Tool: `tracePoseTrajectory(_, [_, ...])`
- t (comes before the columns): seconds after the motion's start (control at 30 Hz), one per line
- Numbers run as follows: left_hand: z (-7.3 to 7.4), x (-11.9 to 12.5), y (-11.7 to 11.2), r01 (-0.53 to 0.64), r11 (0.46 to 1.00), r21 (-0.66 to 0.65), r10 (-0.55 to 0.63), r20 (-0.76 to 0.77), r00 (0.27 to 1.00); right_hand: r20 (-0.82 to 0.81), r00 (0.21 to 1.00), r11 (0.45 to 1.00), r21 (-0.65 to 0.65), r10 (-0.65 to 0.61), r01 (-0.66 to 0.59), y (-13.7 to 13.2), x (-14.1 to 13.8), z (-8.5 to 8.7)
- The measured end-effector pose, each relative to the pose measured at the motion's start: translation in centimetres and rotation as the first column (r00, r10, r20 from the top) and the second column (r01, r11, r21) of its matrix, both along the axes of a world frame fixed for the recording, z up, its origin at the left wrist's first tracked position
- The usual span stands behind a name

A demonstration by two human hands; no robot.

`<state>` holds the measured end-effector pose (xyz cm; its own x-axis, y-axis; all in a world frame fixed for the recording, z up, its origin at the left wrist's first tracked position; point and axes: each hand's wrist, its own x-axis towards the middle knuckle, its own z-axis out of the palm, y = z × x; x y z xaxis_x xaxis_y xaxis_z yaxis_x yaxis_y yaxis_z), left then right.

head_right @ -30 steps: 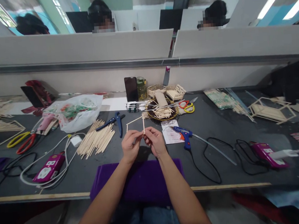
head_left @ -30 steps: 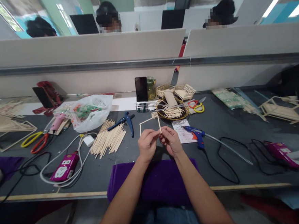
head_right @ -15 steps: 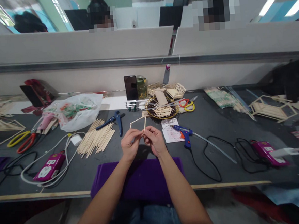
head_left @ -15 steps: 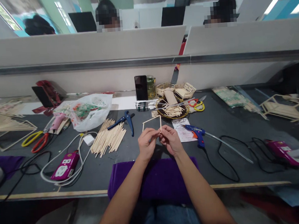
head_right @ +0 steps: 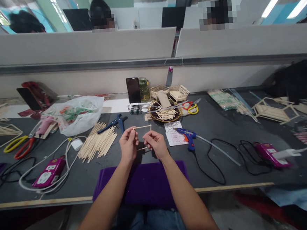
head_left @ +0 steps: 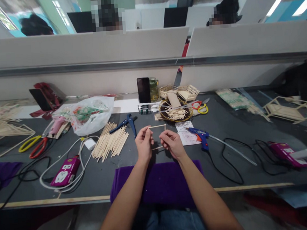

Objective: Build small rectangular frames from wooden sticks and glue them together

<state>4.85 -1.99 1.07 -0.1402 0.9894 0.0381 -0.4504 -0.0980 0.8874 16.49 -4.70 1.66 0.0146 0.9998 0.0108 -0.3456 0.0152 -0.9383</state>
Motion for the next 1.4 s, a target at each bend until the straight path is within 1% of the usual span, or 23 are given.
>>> tracePoseTrajectory(0.07, [-0.5,-0.2,0.7,0.006,0.997,-0.073,-0.001,0.077,0.997,0.056,0.998,1.000,0.012,0.006,-0.007,0.0,0.0,-0.1])
tracePoseTrajectory(0.13, [-1.2,-0.4,1.2,0.018,0.991,-0.131,-0.005,0.100,0.995,0.087,0.996,0.999,0.029,-0.019,0.017,0.1,0.2,0.0])
tracePoseTrajectory(0.17, [-1.6,-0.4,1.5,0.028,0.986,-0.163,-0.011,0.103,0.995,0.078,0.996,0.998,0.035,-0.048,0.045,0.3,0.4,0.2])
tracePoseTrajectory(0.23, [-2.4,-0.4,1.9,0.055,0.973,-0.226,-0.032,0.106,0.994,0.008,0.993,0.993,0.031,-0.115,0.115,0.8,1.0,0.8])
tracePoseTrajectory(0.3, [-3.1,-0.3,2.1,0.069,0.962,-0.263,-0.044,0.102,0.994,-0.089,0.981,0.985,-0.005,-0.174,0.174,1.4,1.9,1.6])
tracePoseTrajectory(0.4, [-3.7,0.0,2.2,0.048,0.962,-0.270,-0.038,0.044,0.998,-0.193,0.951,0.970,-0.073,-0.242,0.232,2.7,3.6,3.0])
tracePoseTrajectory(0.5, [-4.2,0.2,2.1,0.011,0.962,-0.272,-0.023,-0.039,0.999,-0.238,0.926,0.955,-0.118,-0.293,0.272,4.1,5.6,4.1])
tracePoseTrajectory(0.57, [-4.5,0.2,2.1,-0.008,0.963,-0.270,-0.013,-0.077,0.997,-0.237,0.914,0.942,-0.146,-0.330,0.302,5.2,7.2,4.8])
tracePoseTrajectory(0.63, [-4.8,0.2,2.1,-0.023,0.969,-0.248,-0.008,-0.120,0.993,-0.221,0.889,0.912,-0.189,-0.402,0.365,6.7,9.0,5.4])
tracePoseTrajectory(0.73, [-5.0,0.0,1.8,-0.054,0.988,-0.146,0.017,-0.247,0.969,-0.157,0.868,0.865,-0.278,-0.471,0.419,9.4,12.1,6.4])
tracePoseTrajectory(0.83, [-4.8,-0.2,1.4,-0.051,0.998,-0.039,0.035,-0.350,0.936,-0.078,0.851,0.820,-0.328,-0.519,0.469,12.4,14.9,7.1])
tracePoseTrajectory(0.93, [-4.3,-0.4,1.0,-0.059,0.998,0.012,0.059,-0.396,0.917,0.024,0.828,0.776,-0.332,-0.561,0.536,15.0,17.3,7.4])
tracePoseTrajectory(1.07, [-3.4,-0.6,0.6,-0.040,0.999,-0.018,0.030,-0.390,0.921,0.083,0.803,0.751,-0.307,-0.591,0.585,17.2,19.7,7.2])
tracePoseTrajectory(1.13, [-2.8,-0.7,0.2,0.003,0.998,-0.067,-0.027,-0.359,0.933,0.116,0.792,0.745,-0.280,-0.600,0.605,18.0,20.5,6.8])
tracePoseTrajectory(1.2, [-2.0,-0.6,-0.3,0.028,0.995,-0.100,-0.060,-0.334,0.941,0.150,0.785,0.748,-0.238,-0.602,0.619,18.9,20.8,6.4])
tracePoseTrajectory(1.27, [-1.3,-0.5,-0.8,0.034,0.992,-0.124,-0.072,-0.315,0.946,0.187,0.789,0.767,-0.187,-0.585,0.613,19.9,20.7,5.9])
tracePoseTrajectory(1.33, [-0.6,-0.4,-1.3,0.038,0.987,-0.155,-0.084,-0.301,0.950,0.225,0.802,0.796,-0.140,-0.553,0.588,21.3,20.1,5.4])
tracePoseTrajectory(1.4, [-0.3,-0.4,-1.6,0.034,0.980,-0.198,-0.092,-0.291,0.952,0.357,0.796,0.844,-0.039,-0.489,0.535,23.1,19.0,5.1])
